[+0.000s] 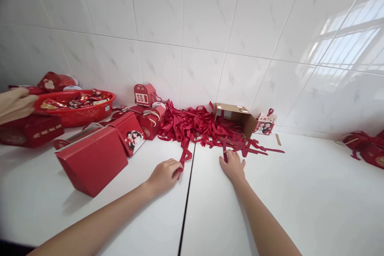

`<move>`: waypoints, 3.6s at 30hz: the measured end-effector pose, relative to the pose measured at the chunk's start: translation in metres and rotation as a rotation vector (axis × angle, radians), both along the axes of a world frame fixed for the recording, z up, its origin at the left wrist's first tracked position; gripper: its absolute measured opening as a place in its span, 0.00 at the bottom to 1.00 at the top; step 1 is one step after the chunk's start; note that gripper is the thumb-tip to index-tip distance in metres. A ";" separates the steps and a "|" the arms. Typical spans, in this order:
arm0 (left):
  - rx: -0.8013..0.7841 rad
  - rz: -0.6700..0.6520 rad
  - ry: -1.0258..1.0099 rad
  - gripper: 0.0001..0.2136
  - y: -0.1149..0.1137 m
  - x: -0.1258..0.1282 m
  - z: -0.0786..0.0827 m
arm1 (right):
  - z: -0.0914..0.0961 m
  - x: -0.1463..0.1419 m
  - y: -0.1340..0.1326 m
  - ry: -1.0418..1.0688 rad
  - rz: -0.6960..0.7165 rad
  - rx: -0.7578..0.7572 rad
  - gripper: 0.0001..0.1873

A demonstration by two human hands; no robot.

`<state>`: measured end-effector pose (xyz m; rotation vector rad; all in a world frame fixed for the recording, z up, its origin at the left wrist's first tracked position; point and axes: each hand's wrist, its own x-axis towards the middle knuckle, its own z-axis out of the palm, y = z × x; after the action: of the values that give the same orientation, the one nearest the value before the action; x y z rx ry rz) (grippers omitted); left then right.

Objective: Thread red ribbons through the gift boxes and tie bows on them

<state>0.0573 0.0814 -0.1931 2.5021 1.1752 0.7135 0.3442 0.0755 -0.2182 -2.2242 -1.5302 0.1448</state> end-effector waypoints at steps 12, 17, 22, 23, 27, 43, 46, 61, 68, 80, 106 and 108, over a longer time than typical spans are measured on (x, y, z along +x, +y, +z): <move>-0.274 0.128 -0.560 0.09 0.023 -0.022 -0.008 | 0.010 -0.045 -0.018 0.113 -0.088 0.231 0.28; -0.428 0.109 -0.749 0.06 0.029 -0.020 -0.006 | 0.013 -0.103 -0.033 0.446 -0.021 0.273 0.25; -0.481 0.083 -0.804 0.11 0.033 -0.020 -0.008 | 0.023 -0.161 -0.042 0.873 0.161 0.209 0.34; -0.470 0.076 -0.798 0.11 0.034 -0.021 -0.008 | 0.025 -0.167 -0.044 1.042 0.228 0.195 0.33; -0.385 0.047 -0.705 0.13 0.041 -0.026 -0.005 | 0.029 -0.172 -0.054 1.868 0.485 0.093 0.29; -0.125 -0.197 0.025 0.14 0.020 -0.034 -0.012 | 0.021 -0.168 -0.055 2.054 0.464 0.244 0.29; -0.107 -0.215 0.074 0.14 0.021 -0.032 -0.012 | 0.020 -0.167 -0.054 2.058 0.447 0.259 0.29; -0.055 -0.264 0.042 0.10 0.012 -0.030 -0.003 | 0.022 -0.162 -0.045 2.112 0.398 0.283 0.29; -0.084 -0.292 -0.133 0.07 -0.001 -0.018 0.003 | 0.017 -0.140 -0.024 2.071 0.262 0.460 0.26; -0.107 -0.424 -0.250 0.08 -0.026 -0.014 0.012 | 0.015 -0.091 0.023 1.955 0.200 0.472 0.20; -1.294 -0.212 -1.329 0.10 0.016 -0.036 0.039 | 0.003 -0.043 0.043 1.656 -0.004 0.710 0.18; -1.213 -0.173 -1.456 0.12 0.018 -0.041 0.048 | 0.002 -0.048 0.044 1.523 -0.053 0.742 0.15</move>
<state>0.0162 0.0990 -0.1453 0.6535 0.4534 0.9888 0.2963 0.1194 -0.2163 -0.9463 -0.4706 0.8405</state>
